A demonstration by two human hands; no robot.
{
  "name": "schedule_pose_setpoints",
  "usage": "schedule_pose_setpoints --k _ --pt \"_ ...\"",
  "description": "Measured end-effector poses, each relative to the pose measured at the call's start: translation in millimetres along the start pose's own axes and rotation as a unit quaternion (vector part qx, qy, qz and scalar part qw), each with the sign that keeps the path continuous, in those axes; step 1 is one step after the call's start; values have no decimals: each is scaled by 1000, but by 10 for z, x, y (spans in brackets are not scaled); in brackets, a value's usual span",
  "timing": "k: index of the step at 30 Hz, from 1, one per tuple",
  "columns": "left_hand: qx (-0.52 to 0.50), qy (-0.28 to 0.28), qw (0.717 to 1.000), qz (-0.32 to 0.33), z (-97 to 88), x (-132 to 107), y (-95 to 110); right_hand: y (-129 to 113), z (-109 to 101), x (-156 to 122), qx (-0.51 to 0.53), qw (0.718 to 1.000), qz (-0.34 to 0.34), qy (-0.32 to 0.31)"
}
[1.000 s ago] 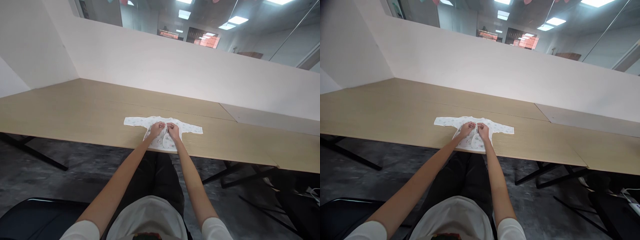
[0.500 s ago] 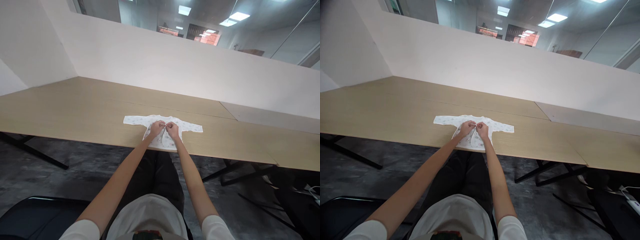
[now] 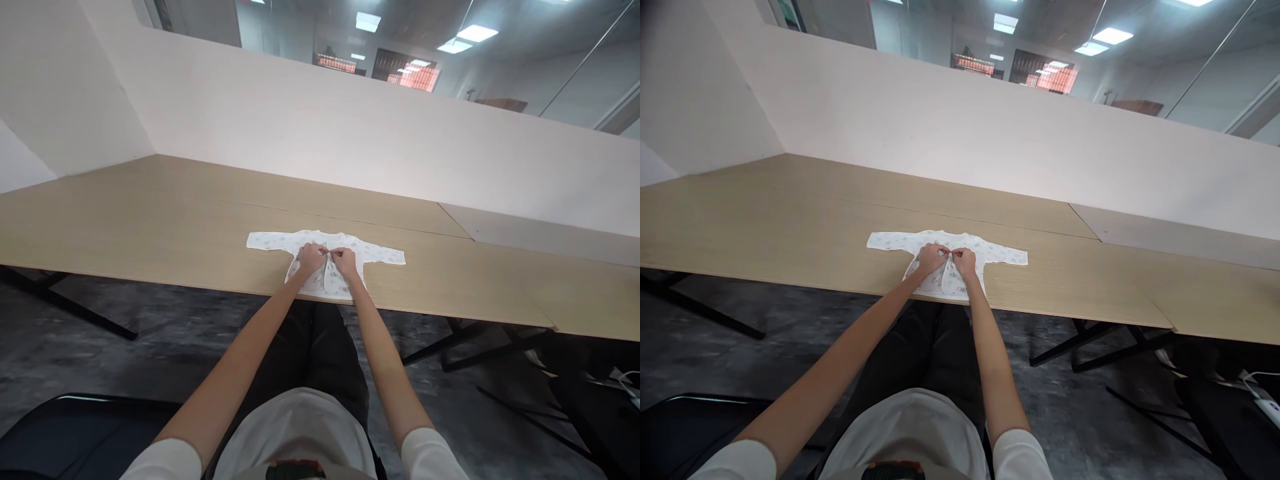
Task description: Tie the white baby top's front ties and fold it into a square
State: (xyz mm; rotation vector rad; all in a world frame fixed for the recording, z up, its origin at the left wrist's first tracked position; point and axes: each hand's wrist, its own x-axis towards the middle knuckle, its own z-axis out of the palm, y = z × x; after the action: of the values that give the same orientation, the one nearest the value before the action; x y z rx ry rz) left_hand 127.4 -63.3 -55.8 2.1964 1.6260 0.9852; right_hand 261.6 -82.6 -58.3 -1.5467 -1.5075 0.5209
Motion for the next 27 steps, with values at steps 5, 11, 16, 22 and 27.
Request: schedule_pose_setpoints --k 5,11,16,22,27 --pt "46 -3 998 -32 -56 -12 58 -60 -66 -16 -50 997 -27 -44" --pt "0 -78 996 41 -182 -84 -64 -253 -145 -257 -94 993 -16 -69" --pt "-89 -143 977 134 -197 -161 -181 -302 -86 -455 -137 989 -1 -63" --pt "-93 -120 971 184 -204 -232 -190 -202 -173 -519 -46 998 32 -33" --pt "-106 -128 968 189 -206 -247 -182 -153 -208 -587 36 999 34 -22"
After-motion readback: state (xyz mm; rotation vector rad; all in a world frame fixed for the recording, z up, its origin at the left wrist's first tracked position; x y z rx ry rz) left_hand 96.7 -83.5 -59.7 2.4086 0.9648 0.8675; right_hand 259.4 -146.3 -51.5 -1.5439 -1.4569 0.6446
